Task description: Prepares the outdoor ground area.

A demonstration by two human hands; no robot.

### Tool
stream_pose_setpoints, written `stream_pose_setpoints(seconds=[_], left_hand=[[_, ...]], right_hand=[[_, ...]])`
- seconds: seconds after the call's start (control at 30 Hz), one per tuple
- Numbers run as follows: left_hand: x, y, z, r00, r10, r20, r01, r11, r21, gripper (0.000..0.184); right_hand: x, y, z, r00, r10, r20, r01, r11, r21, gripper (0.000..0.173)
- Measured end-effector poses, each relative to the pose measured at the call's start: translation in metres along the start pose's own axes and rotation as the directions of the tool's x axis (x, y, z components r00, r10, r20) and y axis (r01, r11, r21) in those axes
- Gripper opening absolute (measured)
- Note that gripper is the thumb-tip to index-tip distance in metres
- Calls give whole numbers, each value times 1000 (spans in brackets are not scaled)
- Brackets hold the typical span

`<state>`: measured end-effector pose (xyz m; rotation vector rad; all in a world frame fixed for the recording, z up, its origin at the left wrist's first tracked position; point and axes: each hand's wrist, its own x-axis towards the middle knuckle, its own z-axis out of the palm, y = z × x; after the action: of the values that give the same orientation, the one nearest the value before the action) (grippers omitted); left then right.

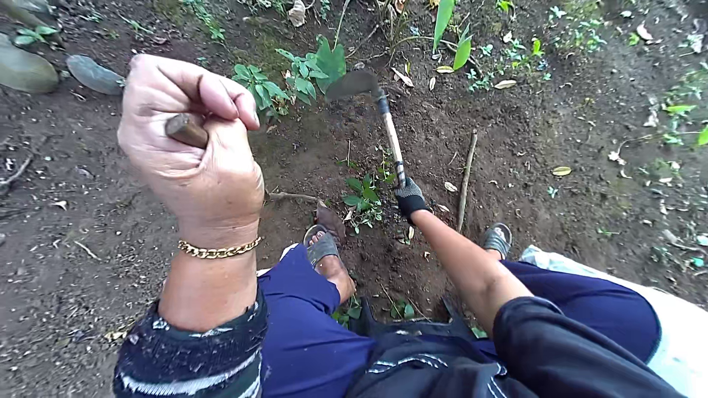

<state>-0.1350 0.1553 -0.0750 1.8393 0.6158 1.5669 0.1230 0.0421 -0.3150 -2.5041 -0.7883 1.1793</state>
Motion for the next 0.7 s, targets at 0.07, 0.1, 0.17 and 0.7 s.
stream_pose_setpoints(seconds=[0.07, 0.1, 0.17, 0.7], left_hand=[[0, -1, 5, 1000, 9, 2, -9, 1000, -7, 28], [0, -1, 8, 1000, 8, 8, -8, 1000, -13, 28], [0, 0, 15, 999, 0, 32, 1, 1000, -18, 28], [2, 1, 13, 1000, -10, 29, 10, 1000, -22, 29]], right_hand=[[-8, -13, 21, 999, 15, -46, -9, 990, 139, 50], [-10, -8, 33, 999, 21, -42, -15, 990, 142, 51], [-13, 20, 41, 998, 37, 52, -37, 999, -3, 50], [-24, 30, 47, 973, 88, 213, -58, 988, -143, 54]])
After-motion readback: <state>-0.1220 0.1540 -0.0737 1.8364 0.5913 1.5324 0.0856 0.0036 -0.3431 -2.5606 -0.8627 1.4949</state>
